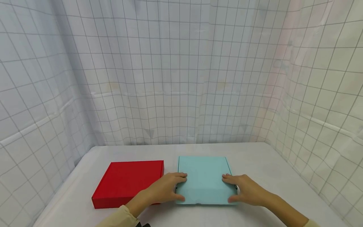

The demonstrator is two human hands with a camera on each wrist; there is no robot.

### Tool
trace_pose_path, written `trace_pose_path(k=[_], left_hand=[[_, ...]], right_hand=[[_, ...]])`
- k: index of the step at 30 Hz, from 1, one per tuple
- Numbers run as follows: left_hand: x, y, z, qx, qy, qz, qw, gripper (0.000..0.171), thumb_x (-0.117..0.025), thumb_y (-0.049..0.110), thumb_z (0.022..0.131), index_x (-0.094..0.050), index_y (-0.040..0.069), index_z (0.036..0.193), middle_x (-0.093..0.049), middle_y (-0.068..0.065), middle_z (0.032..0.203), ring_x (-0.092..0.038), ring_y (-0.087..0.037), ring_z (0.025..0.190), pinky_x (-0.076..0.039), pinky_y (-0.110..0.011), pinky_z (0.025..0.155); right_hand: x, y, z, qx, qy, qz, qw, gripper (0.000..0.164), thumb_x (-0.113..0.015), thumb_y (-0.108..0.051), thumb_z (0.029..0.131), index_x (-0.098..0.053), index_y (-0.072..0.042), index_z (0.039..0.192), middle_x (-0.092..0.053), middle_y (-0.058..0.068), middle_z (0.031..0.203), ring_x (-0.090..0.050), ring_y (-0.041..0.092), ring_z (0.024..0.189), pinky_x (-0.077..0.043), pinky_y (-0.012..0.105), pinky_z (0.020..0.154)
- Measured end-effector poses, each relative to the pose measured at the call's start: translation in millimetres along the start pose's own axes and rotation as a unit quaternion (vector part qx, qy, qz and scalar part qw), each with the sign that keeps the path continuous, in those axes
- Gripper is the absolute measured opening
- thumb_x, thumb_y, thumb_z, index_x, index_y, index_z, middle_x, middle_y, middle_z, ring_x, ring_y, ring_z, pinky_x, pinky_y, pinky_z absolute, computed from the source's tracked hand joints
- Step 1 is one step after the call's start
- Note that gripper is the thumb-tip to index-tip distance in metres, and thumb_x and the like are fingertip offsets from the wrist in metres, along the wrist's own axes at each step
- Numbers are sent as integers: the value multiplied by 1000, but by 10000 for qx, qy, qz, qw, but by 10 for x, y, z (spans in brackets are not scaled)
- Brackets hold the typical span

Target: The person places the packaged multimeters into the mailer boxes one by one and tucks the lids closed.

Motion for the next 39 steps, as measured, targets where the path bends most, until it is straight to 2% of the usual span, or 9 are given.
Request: trace_pose_path(k=[3,11,17,24,34,39], left_hand=[[2,-1,10,-23,70,33,10000,70,-88,40,84,-65,3,139,-59,-3,146,-53,-27,136,-49,-40,105],[-3,10,9,-107,358,274,9989,64,-89,39,81,-69,5,132,-63,-2,141,-58,-25,130,-49,-43,106],[-21,6,32,-151,555,421,9975,60,-91,36,80,-72,7,128,-65,-2,138,-62,-25,125,-53,-40,101],[-39,-1,56,-203,709,520,9959,58,-92,35,78,-73,7,125,-68,-2,133,-65,-23,121,-55,-38,97],[-48,17,72,-258,928,608,9935,54,-94,31,77,-76,6,121,-71,-3,128,-69,-22,115,-57,-39,95],[-44,31,82,-378,1042,765,9909,49,-94,28,76,-78,6,116,-73,-3,123,-71,-21,108,-58,-38,90]], right_hand=[[4,5,12,36,72,-42,10000,76,-90,-34,80,-61,5,139,-55,14,147,-53,33,134,-46,48,106],[-15,52,32,138,352,-307,9988,73,-92,-37,77,-67,1,134,-61,11,140,-61,32,126,-51,50,100],[-28,69,67,266,498,-723,9958,70,-94,-33,72,-71,0,129,-65,10,135,-66,29,119,-54,52,96],[-36,64,81,344,499,-850,9945,70,-95,-32,71,-71,0,128,-65,11,134,-67,28,117,-56,48,94],[-46,54,63,520,796,-1121,9891,64,-95,-31,71,-74,-1,124,-68,9,129,-69,26,112,-59,47,87],[-80,55,67,741,987,-1390,9826,59,-95,-29,72,-76,-1,120,-70,8,125,-71,23,107,-61,46,82]])
Point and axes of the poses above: each hand's wrist, its own z-axis towards the middle knuckle, its own x-axis out of the back of the hand, y = z × x, the point moved 4 cm from there along z, towards the middle knuckle
